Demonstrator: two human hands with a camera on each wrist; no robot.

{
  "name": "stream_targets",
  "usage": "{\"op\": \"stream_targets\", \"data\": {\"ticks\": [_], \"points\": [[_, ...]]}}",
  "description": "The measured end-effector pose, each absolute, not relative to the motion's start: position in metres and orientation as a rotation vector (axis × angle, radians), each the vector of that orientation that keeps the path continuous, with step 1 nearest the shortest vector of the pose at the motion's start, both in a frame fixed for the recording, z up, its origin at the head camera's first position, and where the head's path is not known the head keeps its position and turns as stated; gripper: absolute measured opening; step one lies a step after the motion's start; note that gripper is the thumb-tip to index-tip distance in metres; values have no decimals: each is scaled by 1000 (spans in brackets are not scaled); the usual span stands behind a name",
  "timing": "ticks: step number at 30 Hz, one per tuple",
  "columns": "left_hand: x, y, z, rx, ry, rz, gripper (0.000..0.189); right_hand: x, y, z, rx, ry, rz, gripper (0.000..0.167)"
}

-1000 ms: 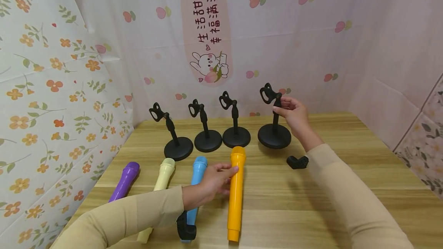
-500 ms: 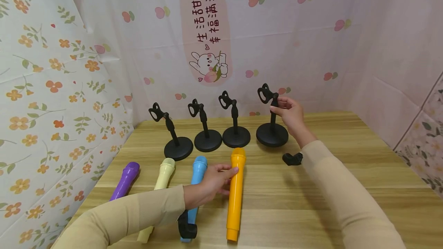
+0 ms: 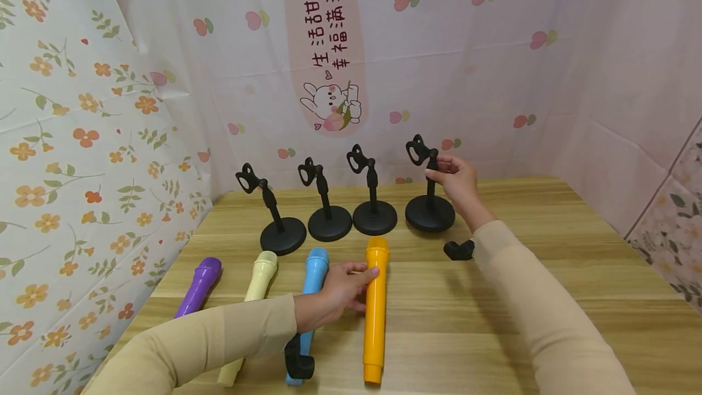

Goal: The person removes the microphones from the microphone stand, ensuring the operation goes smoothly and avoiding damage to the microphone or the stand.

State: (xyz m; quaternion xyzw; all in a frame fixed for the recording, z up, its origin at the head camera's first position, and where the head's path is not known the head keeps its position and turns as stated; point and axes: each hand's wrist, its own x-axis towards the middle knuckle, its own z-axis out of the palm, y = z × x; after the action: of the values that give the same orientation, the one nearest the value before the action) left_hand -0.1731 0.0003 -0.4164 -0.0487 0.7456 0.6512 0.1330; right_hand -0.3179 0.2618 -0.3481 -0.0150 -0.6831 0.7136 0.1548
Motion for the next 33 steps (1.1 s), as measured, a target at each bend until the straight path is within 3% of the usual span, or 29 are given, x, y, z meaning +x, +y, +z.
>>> {"op": "stream_targets", "data": {"ticks": [33], "points": [[-173,5,-420,-154,2263,1772,29,-329,252,-361,-65,-1999,2020,25]]}}
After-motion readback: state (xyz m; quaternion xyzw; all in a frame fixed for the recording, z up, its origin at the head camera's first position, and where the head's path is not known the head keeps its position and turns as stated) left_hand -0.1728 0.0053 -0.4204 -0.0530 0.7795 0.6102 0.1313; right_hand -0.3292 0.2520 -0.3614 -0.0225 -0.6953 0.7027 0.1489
